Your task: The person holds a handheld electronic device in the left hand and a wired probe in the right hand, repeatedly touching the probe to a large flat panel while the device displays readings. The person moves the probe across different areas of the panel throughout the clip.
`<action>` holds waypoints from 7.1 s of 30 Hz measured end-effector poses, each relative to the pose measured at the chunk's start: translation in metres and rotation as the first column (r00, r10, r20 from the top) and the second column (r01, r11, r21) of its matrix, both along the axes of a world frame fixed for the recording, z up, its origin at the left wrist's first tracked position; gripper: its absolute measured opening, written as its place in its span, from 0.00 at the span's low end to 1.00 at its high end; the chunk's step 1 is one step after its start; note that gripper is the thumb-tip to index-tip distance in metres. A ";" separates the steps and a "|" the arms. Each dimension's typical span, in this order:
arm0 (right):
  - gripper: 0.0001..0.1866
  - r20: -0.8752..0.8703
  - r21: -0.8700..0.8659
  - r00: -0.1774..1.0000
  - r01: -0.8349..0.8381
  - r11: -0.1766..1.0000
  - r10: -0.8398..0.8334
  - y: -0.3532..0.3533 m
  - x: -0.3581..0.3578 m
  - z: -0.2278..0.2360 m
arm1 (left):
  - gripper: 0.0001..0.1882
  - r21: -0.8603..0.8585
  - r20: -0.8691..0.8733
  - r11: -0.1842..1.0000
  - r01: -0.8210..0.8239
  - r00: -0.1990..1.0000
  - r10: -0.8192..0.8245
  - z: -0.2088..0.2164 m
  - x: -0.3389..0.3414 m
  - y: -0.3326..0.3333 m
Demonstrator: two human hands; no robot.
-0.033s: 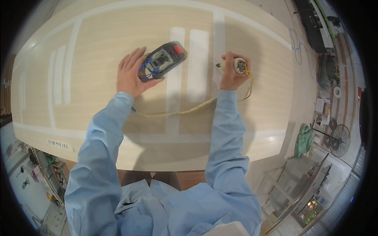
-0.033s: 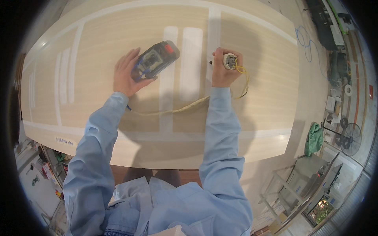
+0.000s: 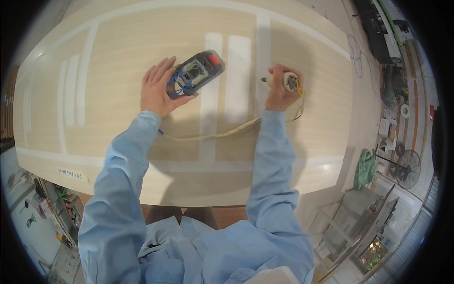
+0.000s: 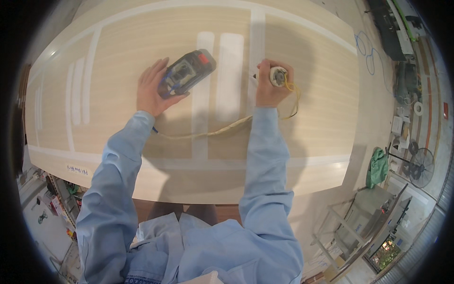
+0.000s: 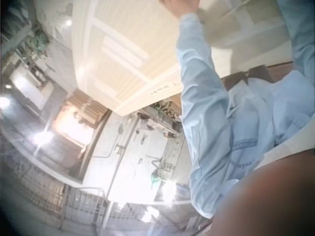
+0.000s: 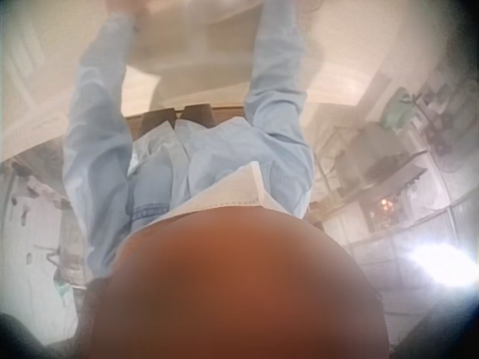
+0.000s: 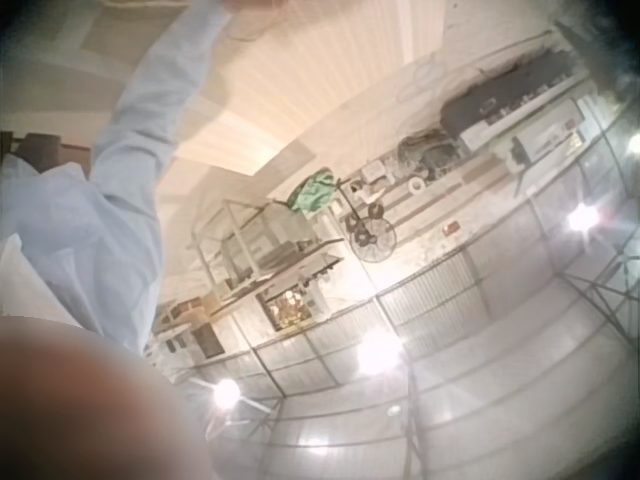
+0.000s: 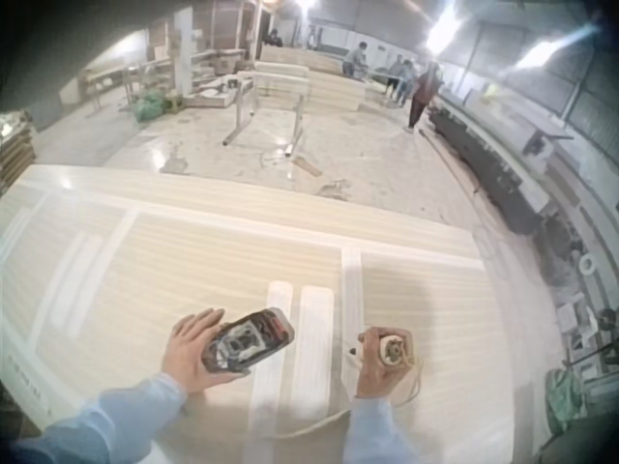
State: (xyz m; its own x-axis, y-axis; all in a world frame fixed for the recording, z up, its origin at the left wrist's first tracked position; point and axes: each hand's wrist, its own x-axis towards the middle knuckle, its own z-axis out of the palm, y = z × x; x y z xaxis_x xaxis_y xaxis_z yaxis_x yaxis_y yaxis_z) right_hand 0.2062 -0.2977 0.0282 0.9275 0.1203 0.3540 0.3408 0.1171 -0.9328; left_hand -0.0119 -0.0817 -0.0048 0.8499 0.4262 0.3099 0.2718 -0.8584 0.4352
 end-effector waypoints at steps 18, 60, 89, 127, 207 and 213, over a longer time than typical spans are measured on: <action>0.09 -0.094 -0.025 0.995 -0.043 0.999 0.041 -0.032 -0.035 -0.001 | 0.44 -0.001 0.037 0.999 0.050 0.998 -0.050 -0.003 0.001 0.001; 0.09 -0.056 -0.041 0.997 0.058 0.997 -0.061 -0.081 -0.075 0.000 | 0.44 -0.039 0.011 0.985 0.169 0.986 -0.169 0.000 -0.001 0.000; 0.09 -0.066 -0.068 0.997 0.044 0.997 -0.049 -0.072 -0.041 0.007 | 0.45 -0.029 0.010 0.987 0.156 0.988 -0.156 -0.001 -0.002 -0.001; 0.08 -0.057 -0.043 0.998 -0.003 0.999 0.000 -0.012 0.026 0.001 | 0.53 0.083 0.013 0.886 -0.456 0.890 0.456 -0.011 0.140 0.027; 0.12 -0.015 -0.016 0.998 -0.065 0.998 0.065 0.127 0.187 -0.007 | 0.49 0.005 0.000 0.904 -0.428 0.904 0.428 -0.002 0.138 0.027; 0.11 -0.021 0.016 1.000 -0.022 1.000 0.022 0.134 0.193 -0.007 | 0.48 0.003 0.015 0.902 -0.432 0.902 0.432 0.000 0.137 0.026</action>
State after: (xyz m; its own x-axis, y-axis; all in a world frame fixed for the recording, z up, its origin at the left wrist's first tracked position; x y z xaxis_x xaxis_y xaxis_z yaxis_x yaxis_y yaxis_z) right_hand 0.3995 -0.1639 0.0212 0.9319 0.1355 0.3365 0.3183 0.1393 -0.9377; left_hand 0.1252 -0.0556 -0.0049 0.5785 0.7486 0.3239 0.6107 -0.6607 0.4365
